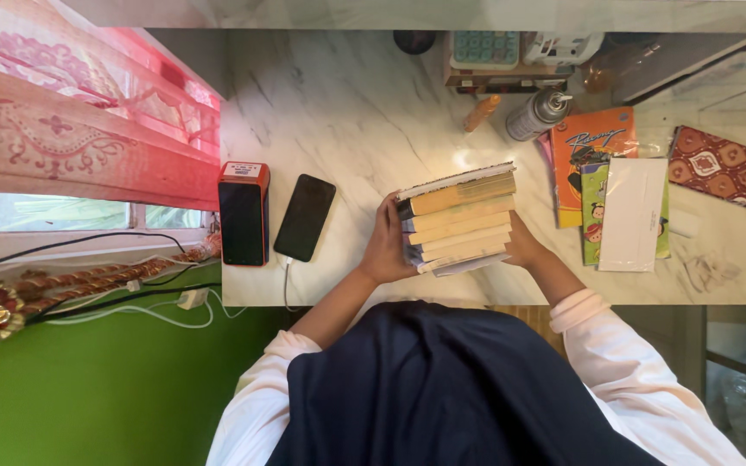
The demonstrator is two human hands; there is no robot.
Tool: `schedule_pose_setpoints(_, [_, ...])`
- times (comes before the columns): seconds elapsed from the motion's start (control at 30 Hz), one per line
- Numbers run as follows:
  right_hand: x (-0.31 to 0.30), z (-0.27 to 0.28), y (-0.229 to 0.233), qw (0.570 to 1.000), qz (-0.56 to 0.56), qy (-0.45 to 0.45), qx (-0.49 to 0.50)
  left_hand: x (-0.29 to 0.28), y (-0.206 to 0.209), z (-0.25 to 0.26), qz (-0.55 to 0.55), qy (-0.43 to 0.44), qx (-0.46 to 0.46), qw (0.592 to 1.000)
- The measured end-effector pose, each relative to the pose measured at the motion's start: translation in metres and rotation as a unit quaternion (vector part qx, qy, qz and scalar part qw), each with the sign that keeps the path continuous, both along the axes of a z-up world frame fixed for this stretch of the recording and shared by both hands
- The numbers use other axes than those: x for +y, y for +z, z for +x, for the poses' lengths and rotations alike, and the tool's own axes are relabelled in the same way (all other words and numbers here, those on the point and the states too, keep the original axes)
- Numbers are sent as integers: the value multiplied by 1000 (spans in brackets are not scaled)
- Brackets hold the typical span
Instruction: The person organizes and cleans a desk by clearing and sorting books, notebooks, and mobile phones, wiping the tabletop with a wipe, and stowing items onto shelves underneath.
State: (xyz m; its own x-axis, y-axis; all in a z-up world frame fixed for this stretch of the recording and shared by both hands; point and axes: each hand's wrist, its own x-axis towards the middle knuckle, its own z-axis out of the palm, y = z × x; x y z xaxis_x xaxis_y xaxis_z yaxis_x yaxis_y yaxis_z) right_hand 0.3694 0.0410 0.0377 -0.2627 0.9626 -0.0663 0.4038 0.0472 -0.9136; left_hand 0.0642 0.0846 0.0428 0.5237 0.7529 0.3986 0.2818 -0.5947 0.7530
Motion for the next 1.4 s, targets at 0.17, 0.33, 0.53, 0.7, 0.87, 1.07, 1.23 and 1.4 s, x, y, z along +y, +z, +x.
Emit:
schedule_pose_setpoints(0.17, [-1, -9, 11, 1000, 17, 18, -9, 5, 11, -4, -25, -27, -1, 999])
schedule_pose_setpoints(0.33, [-13, -14, -3, 998, 39, 36, -47, 17, 23, -14, -40, -93, 26, 995])
schedule_pose_setpoints(0.53, [-31, 11, -69, 986, 100, 66, -118, 10, 24, -11, -18, -76, 48, 996])
schedule_pose_setpoints(0.7, [-29, 11, -91, 979, 130, 58, -143, 8, 21, -9, 26, -67, 24, 997])
schedule_pose_setpoints(0.87, [-24, 15, -91, 968, 205, 67, -132, 2, 20, -9, -7, -41, 65, 997])
schedule_pose_setpoints(1.07, [-21, 17, -89, 966, 174, 49, -186, 0, 2, -7, -15, 5, 36, 999])
schedule_pose_setpoints(1.23, [-9, 17, -83, 987, 121, 21, -104, 2, 1, -7, 18, 26, 34, 999])
schedule_pose_setpoints(1.4, [47, 11, -71, 985, 148, 61, -72, 19, -6, -13, 23, 76, 28, 996])
